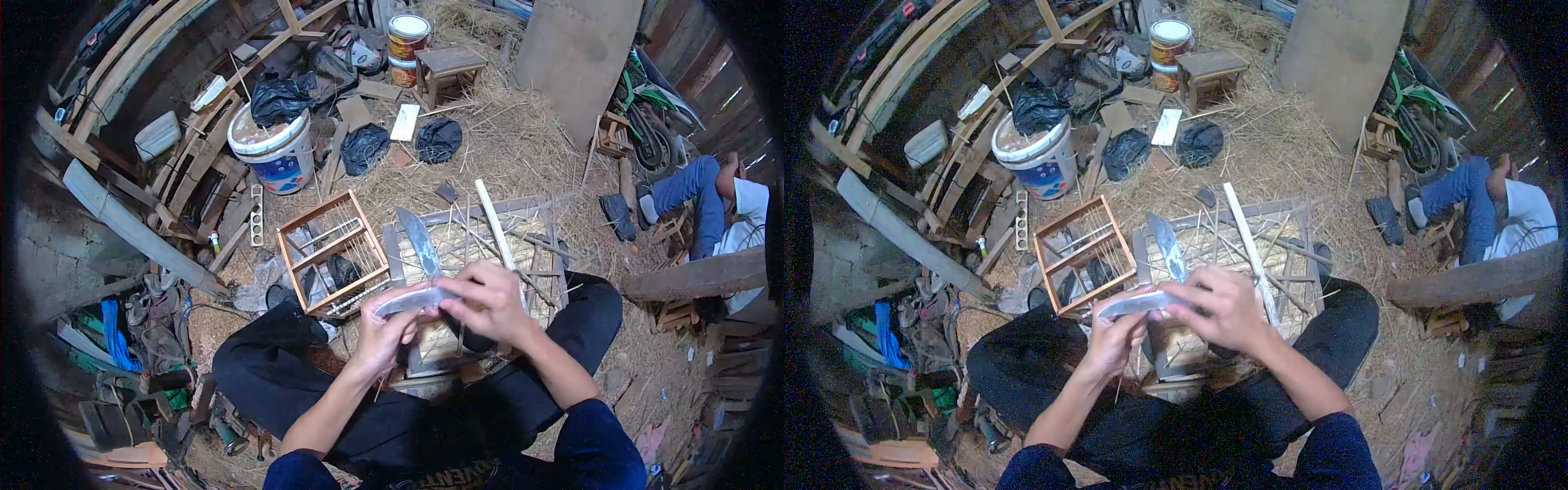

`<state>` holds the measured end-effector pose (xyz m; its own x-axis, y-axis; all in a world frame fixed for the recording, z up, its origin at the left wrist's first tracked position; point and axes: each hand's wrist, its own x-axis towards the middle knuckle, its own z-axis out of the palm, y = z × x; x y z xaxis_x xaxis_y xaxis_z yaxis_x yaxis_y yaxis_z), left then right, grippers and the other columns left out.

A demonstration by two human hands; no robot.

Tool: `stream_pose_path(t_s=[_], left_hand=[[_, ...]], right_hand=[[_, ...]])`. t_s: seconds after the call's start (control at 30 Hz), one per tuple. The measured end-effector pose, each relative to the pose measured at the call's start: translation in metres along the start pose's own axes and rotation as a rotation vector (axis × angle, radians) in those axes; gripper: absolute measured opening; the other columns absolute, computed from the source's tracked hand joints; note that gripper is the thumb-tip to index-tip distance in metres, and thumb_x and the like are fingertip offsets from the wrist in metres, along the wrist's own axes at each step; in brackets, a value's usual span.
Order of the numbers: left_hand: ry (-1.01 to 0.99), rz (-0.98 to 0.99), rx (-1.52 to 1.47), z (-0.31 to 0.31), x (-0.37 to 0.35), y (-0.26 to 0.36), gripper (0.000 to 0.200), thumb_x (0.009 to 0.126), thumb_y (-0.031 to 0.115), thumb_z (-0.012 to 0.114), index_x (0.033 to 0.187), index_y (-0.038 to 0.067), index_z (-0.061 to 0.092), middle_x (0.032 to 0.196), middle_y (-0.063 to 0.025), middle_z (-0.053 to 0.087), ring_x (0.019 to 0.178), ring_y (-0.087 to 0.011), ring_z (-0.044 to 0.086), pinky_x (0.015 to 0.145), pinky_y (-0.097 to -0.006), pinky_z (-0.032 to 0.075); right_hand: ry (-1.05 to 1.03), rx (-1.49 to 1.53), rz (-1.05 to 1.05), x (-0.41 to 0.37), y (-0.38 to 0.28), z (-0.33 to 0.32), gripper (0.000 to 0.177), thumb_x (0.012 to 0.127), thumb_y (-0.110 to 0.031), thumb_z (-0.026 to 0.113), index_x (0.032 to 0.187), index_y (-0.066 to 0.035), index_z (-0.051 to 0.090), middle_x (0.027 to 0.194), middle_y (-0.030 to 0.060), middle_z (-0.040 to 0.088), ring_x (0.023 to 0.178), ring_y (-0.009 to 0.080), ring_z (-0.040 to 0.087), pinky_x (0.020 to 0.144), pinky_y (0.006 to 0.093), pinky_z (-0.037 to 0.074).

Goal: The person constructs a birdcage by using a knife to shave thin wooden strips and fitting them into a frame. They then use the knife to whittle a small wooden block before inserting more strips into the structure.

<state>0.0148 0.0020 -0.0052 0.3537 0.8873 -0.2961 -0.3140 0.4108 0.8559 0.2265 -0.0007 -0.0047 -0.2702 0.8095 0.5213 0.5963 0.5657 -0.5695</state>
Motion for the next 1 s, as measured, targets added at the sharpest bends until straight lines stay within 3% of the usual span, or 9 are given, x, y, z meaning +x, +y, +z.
stream_pose_path(t_s=[0.1, 0.23, 0.43, 0.57, 0.67, 0.7, 0.83, 1.0], left_hand=[[0.007, -0.033, -0.075, 0.002, 0.0, 0.003, 0.023, 0.095, 0.008, 0.062, 0.116, 0.0, 0.066, 0.079, -0.0065, 0.066, 0.05, 0.0, 0.038, 0.042, -0.0165, 0.027], [-0.008, 0.014, 0.066, 0.0, -0.003, 0.002, 0.024, 0.095, 0.004, 0.061, 0.117, -0.002, 0.067, 0.087, -0.0077, 0.072, 0.052, -0.0005, 0.043, 0.045, -0.0168, 0.032], [-0.008, 0.053, 0.001, -0.007, 0.004, -0.001, 0.027, 0.093, 0.004, 0.064, 0.119, -0.002, 0.067, 0.088, -0.007, 0.072, 0.054, -0.001, 0.046, 0.047, -0.0169, 0.036], [0.013, 0.06, 0.039, -0.001, -0.003, 0.003, 0.017, 0.096, 0.009, 0.063, 0.107, -0.001, 0.071, 0.087, -0.0065, 0.072, 0.054, -0.0005, 0.046, 0.047, -0.0168, 0.035], [0.018, 0.059, 0.076, 0.0, 0.003, 0.005, 0.024, 0.094, 0.009, 0.064, 0.115, -0.001, 0.068, 0.083, -0.0067, 0.072, 0.049, -0.0009, 0.038, 0.045, -0.019, 0.028], [0.039, 0.082, 0.06, 0.002, 0.003, 0.006, 0.031, 0.094, 0.01, 0.065, 0.123, 0.0, 0.066, 0.083, -0.0063, 0.072, 0.05, -0.001, 0.041, 0.046, -0.0181, 0.03], [-0.008, 0.072, 0.155, -0.001, -0.003, 0.005, 0.027, 0.095, 0.012, 0.065, 0.12, 0.0, 0.067, 0.084, -0.0061, 0.072, 0.053, -0.0013, 0.045, 0.047, -0.0172, 0.033], [-0.06, 0.025, 0.079, 0.003, -0.005, 0.003, 0.03, 0.097, 0.015, 0.064, 0.123, -0.001, 0.064, 0.091, -0.0095, 0.072, 0.058, -0.0014, 0.048, 0.049, -0.0169, 0.034]], right_hand=[[0.11, 0.034, 0.175, 0.003, 0.016, -0.007, 0.027, 0.081, -0.023, 0.077, 0.105, -0.013, 0.077, 0.078, 0.0055, 0.066, 0.07, 0.0202, 0.062, 0.061, 0.0331, 0.049], [0.002, 0.029, 0.007, -0.001, -0.004, 0.004, 0.028, 0.078, -0.019, 0.078, 0.105, -0.013, 0.077, 0.077, 0.0057, 0.065, 0.071, 0.0212, 0.063, 0.062, 0.0336, 0.049], [0.062, 0.0, 0.071, 0.002, 0.005, -0.005, 0.029, 0.078, -0.022, 0.079, 0.106, -0.014, 0.077, 0.077, 0.0053, 0.064, 0.069, 0.0211, 0.061, 0.06, 0.0337, 0.048], [0.077, -0.005, 0.018, 0.002, 0.001, 0.0, 0.028, 0.077, -0.022, 0.079, 0.103, -0.012, 0.077, 0.077, 0.0051, 0.065, 0.067, 0.0211, 0.06, 0.06, 0.0324, 0.046], [0.127, -0.038, 0.034, 0.005, 0.013, -0.006, 0.024, 0.077, -0.022, 0.08, 0.098, -0.012, 0.077, 0.077, 0.0056, 0.065, 0.067, 0.0217, 0.06, 0.059, 0.0324, 0.047], [0.136, -0.027, 0.03, 0.003, 0.011, -0.001, 0.024, 0.076, -0.022, 0.08, 0.098, -0.012, 0.077, 0.077, 0.0055, 0.065, 0.067, 0.0218, 0.06, 0.059, 0.0325, 0.047], [0.113, -0.043, -0.015, 0.003, 0.001, 0.002, 0.024, 0.077, -0.02, 0.079, 0.1, -0.013, 0.077, 0.077, 0.0051, 0.064, 0.069, 0.0228, 0.062, 0.061, 0.0338, 0.05], [0.293, -0.16, 0.261, 0.007, 0.031, -0.032, 0.022, 0.079, -0.017, 0.077, 0.101, -0.011, 0.076, 0.082, 0.0073, 0.069, 0.073, 0.0213, 0.065, 0.064, 0.0342, 0.052]])
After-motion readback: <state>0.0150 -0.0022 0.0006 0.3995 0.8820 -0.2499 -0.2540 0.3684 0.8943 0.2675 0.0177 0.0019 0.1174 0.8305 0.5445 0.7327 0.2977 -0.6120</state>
